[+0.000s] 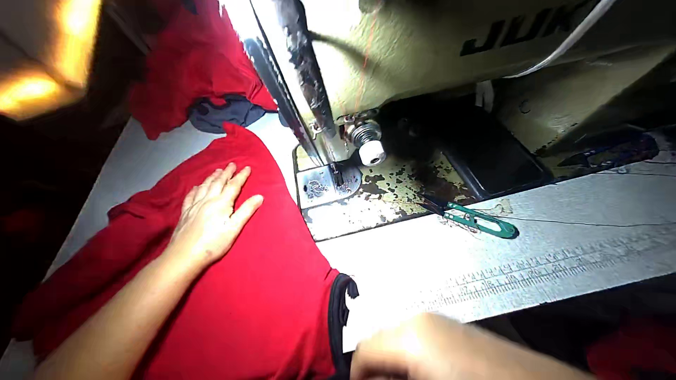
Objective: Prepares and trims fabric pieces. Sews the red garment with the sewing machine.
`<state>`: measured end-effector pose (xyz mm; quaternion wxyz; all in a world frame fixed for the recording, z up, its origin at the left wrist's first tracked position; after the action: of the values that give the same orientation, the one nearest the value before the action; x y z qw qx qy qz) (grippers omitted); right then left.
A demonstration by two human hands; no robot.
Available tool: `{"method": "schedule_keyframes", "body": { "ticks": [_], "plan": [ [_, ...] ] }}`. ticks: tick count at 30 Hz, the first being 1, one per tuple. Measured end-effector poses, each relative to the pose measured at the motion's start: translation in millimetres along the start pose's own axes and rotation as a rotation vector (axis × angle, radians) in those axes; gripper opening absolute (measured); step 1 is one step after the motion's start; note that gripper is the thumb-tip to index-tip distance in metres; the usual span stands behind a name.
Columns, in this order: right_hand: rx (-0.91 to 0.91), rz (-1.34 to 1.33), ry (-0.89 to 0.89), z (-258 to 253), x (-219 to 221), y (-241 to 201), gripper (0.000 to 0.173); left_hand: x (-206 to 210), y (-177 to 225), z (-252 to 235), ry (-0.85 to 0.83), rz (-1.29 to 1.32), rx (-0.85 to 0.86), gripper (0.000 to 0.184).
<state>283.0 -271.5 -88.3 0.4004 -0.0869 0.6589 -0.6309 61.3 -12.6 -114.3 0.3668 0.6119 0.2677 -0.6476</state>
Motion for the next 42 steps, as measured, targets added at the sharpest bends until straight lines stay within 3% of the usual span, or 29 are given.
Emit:
{"method": "schedule_keyframes", "body": {
  "ticks": [2,3,6,8,11,14,18,21,27,30,35,36,40,42],
  "plan": [
    [0.061,0.401,0.342,-5,-28,21,0.028,-4,-6,-1,0.036,0.042,-0.01,0.076],
    [0.133,0.605,0.426,-10,-42,34,0.033,-8,-6,0,0.089,0.077,-0.003,0.069],
    [0.324,0.809,0.46,-20,-81,57,0.04,-22,19,14,0.338,0.113,0.19,0.041],
    [0.456,0.862,0.544,-21,-94,56,0.041,-31,62,37,0.346,0.189,0.328,0.029],
    [0.433,0.712,0.674,-22,-83,41,0.032,-20,121,75,0.035,0.318,0.322,0.023],
    [0.214,0.323,0.73,-29,-49,19,0.022,0,132,90,-0.008,0.27,0.27,0.019],
    [0.144,-0.04,0.659,-38,-14,14,0.028,-10,119,90,-0.167,1.032,0.039,0.004],
    [0.186,-0.184,0.605,-45,-5,14,0.042,-16,120,94,-0.287,1.334,-0.013,0.009],
    [0.193,-0.124,0.649,-53,-2,19,0.017,-34,118,91,-0.362,1.329,-0.029,0.023],
    [0.148,-0.211,0.691,-43,-9,22,0.021,-44,109,88,-0.339,1.247,-0.052,0.026],
    [0.153,-0.199,0.555,-40,-16,17,0.023,-43,104,86,-0.361,1.083,0.026,0.008],
    [0.165,-0.189,0.541,-42,-17,14,0.023,-42,104,85,-0.352,1.042,0.031,0.012],
    [0.128,-0.109,0.673,-49,-18,4,0.02,-42,103,85,-0.279,1.018,0.036,0.008],
    [0.127,-0.083,0.695,-56,-16,-1,0.029,-43,102,84,-0.278,1.05,0.002,0.009]
  ]
}}
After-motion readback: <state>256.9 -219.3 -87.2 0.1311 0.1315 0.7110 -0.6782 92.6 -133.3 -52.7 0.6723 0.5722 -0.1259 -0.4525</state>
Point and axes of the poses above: each hand's wrist, its own z-axis away from the middle knuckle, its own x-axis out of the palm, y = z × x, the point moved 3 cm from there along -z, towards the middle knuckle, and after that the axes turned 11 degrees about -y, right-handed, at the moved point
